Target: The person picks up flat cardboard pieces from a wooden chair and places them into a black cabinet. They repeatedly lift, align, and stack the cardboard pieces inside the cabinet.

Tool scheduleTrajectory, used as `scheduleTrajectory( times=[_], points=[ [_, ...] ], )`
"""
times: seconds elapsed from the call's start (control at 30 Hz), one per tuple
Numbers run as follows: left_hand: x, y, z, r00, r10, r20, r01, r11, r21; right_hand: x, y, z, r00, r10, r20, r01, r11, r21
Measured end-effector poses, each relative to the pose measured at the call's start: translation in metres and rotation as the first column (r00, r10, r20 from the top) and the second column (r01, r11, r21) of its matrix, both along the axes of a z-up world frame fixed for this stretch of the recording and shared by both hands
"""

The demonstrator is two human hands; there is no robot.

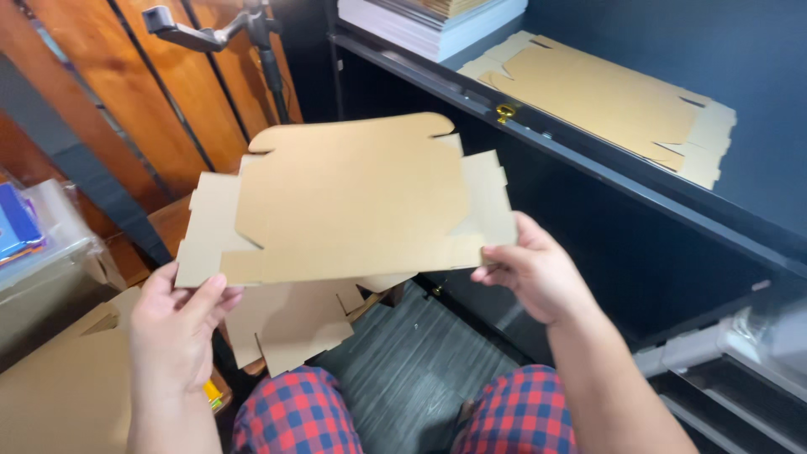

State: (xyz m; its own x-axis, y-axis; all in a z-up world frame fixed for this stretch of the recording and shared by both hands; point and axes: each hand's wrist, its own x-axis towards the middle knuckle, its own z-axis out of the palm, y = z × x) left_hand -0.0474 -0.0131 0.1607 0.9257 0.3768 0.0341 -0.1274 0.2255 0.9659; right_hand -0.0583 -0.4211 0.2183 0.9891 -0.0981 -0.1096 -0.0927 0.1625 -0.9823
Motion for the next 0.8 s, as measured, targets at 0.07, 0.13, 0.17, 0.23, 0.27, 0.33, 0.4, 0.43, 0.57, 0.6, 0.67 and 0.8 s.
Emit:
scheduleTrajectory(
  times=[0.07,0.13,0.17,0.23,0.27,0.33,0.4,0.43,0.57,0.6,0.67,0.8],
  points=[
    [0.008,-0.024,0.022,0.998,-0.050,0.041,0.051,0.999,-0.014,-0.009,-0.028,0.010,0.997,-0.040,0.058,0.039,0.999,0.028],
    [0.017,-0.052,0.046,0.991,-0.101,0.085,0.104,0.994,-0.028,-0.021,-0.053,0.023,0.990,-0.082,0.118,0.076,0.995,0.057],
    [0.021,-0.067,0.058,0.987,-0.132,0.092,0.137,0.989,-0.047,-0.027,-0.064,0.031,0.982,-0.115,0.149,0.106,0.992,0.070],
    [0.034,-0.099,0.077,0.979,-0.176,0.104,0.184,0.981,-0.068,-0.039,-0.091,0.041,0.970,-0.161,0.184,0.148,0.986,0.080],
    [0.041,-0.115,0.084,0.969,-0.226,0.105,0.234,0.970,-0.072,-0.044,-0.105,0.044,0.959,-0.209,0.192,0.195,0.977,0.090],
    [0.057,-0.146,0.095,0.952,-0.286,0.111,0.295,0.952,-0.077,-0.053,-0.129,0.049,0.942,-0.267,0.206,0.251,0.963,0.098],
    [0.073,-0.177,0.102,0.923,-0.373,0.097,0.378,0.925,-0.042,-0.064,-0.148,0.056,0.915,-0.356,0.189,0.359,0.933,0.021],
    [0.080,-0.190,0.107,0.918,-0.384,0.101,0.390,0.920,-0.043,-0.067,-0.155,0.057,0.910,-0.367,0.193,0.371,0.929,0.020],
    [0.104,-0.242,0.127,0.903,-0.424,0.066,0.419,0.904,0.087,-0.070,-0.181,0.059,0.836,-0.491,0.245,0.509,0.861,-0.013],
    [0.109,-0.254,0.133,0.910,-0.410,0.064,0.401,0.908,0.123,-0.068,-0.188,0.058,0.808,-0.520,0.279,0.545,0.838,-0.018],
    [0.116,-0.271,0.143,0.903,-0.422,0.078,0.405,0.898,0.170,-0.064,-0.189,0.070,0.781,-0.563,0.271,0.593,0.804,-0.039],
    [0.160,-0.305,0.142,0.877,-0.446,0.178,0.393,0.880,0.267,-0.052,-0.203,0.079,0.736,-0.598,0.317,0.657,0.744,-0.122]
  ],
)
